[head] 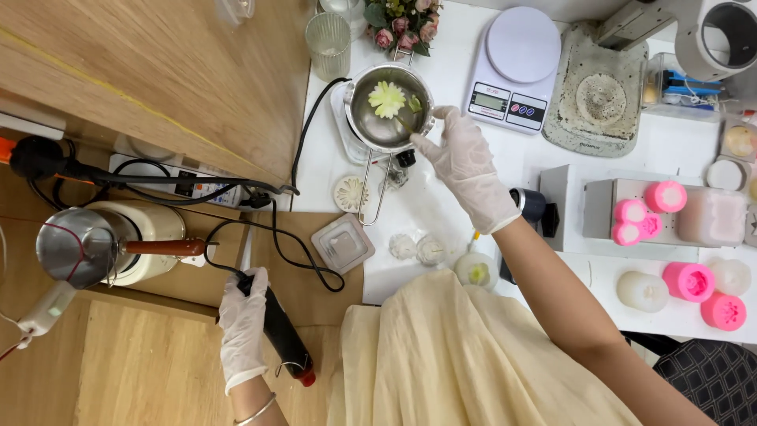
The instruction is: Preparing and melting wax for candle production at a workstation.
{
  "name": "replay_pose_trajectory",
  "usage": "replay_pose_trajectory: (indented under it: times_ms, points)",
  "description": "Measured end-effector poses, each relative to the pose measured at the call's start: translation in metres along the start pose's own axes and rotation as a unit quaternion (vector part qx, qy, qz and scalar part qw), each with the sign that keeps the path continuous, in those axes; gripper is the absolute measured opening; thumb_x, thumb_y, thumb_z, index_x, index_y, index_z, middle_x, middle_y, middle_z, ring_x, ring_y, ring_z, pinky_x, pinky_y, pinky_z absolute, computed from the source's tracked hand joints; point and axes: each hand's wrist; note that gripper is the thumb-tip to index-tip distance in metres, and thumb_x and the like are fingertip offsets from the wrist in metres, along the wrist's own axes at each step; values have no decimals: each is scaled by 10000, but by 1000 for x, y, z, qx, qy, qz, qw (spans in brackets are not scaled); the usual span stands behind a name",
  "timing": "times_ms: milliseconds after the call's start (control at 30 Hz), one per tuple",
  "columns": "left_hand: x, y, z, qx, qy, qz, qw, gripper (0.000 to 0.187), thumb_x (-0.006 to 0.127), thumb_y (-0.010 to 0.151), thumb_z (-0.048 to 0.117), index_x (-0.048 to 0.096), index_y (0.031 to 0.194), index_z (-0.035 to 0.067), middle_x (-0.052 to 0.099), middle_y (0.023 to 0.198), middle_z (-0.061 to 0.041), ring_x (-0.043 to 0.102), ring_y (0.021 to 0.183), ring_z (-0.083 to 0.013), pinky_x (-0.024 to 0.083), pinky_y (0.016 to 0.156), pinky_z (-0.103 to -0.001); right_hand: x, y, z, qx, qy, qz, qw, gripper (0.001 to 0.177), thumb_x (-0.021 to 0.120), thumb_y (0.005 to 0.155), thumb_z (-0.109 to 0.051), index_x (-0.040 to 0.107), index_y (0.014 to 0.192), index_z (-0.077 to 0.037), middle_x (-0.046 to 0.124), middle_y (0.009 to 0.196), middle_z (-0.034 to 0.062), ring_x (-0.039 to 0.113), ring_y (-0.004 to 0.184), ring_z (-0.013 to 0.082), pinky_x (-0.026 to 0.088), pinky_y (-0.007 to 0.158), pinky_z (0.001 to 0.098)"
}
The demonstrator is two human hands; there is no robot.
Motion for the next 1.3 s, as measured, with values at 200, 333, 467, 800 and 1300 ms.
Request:
replay_pose_trajectory:
  times_ms: [200,333,467,800,1300]
  points:
    - [28,41,-41,135,191,64,970,587,770,855,466,624,1201,15,588,1115,-231,621,969,-390,509,831,-467,26,1,14,137,158,-23,978,364,811,830,-161,654,1138,-50,632,804,74,605,742,171,518,653,315]
    - [46,47,-75,185,304,124,926,727,769,878,562,549,1238,-30,569,1093,-253,606,1013,-401,522,844,-470,24,21,-1,157,265,35,951,162,734,927,-117,739,1083,-71,722,847,4,649,738,81,547,679,213]
    - [40,-15,-4,112,387,89,911,885,770,807,583,471,1340,-56,536,1096,-252,606,928,-367,555,737,-456,12,51,5,52,364,3,930,171,726,974,-108,723,1140,-71,717,947,8,648,829,77,554,722,231]
    - [130,-22,144,98,-157,-233,955,614,664,888,454,537,1372,99,680,1257,-111,655,1138,-207,528,922,-345,-38,45,37,-344,-62,-65,934,155,589,1066,-32,622,1217,-22,656,1020,158,678,905,303,559,784,372]
    - [198,-28,143,23,-322,-307,895,423,623,998,362,615,745,23,434,558,52,368,436,-52,311,395,-234,-13,0,58,-351,-34,29,935,262,553,978,70,557,1232,7,643,1086,166,659,983,328,548,864,389]
Point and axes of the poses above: each hand's wrist, its own y-axis towards the middle knuckle, its own x-axis out of the palm, z = x × y
